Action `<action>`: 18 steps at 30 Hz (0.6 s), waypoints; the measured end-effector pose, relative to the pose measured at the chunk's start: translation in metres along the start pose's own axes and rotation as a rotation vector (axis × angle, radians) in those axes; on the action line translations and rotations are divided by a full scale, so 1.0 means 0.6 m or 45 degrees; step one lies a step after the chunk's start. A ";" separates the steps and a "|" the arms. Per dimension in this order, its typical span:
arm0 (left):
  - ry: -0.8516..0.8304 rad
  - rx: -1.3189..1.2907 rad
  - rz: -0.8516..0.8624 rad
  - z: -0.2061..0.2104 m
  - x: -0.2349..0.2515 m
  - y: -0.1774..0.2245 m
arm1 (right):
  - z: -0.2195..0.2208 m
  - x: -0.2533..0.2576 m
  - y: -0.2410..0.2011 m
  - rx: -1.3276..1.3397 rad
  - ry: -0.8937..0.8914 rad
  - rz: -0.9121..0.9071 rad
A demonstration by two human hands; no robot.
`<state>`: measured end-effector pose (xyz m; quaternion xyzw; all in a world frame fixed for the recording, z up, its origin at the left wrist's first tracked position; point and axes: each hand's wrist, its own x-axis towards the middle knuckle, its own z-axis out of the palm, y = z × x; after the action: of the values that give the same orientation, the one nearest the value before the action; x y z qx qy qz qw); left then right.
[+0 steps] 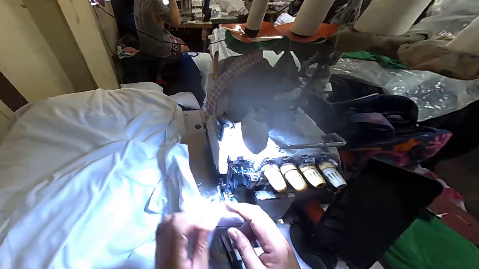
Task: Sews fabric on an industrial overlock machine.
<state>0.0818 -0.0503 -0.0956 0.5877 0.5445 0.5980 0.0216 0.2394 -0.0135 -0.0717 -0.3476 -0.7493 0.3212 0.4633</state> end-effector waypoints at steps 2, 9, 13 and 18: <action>-0.086 -0.001 0.070 0.002 -0.024 0.016 | 0.003 -0.004 0.013 0.042 -0.068 -0.099; -0.141 0.352 0.256 -0.008 -0.074 0.021 | -0.069 -0.014 0.040 -0.273 -0.020 0.057; -0.485 0.462 -0.126 -0.025 -0.053 0.044 | -0.081 -0.019 -0.002 0.404 0.081 -0.056; 0.178 -1.233 -0.646 -0.090 0.034 0.168 | 0.027 -0.084 -0.059 0.660 -0.201 0.037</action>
<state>0.0981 -0.1113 0.0020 0.3200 0.3319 0.7938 0.3967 0.2332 -0.0769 -0.0732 -0.2020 -0.6708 0.5351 0.4721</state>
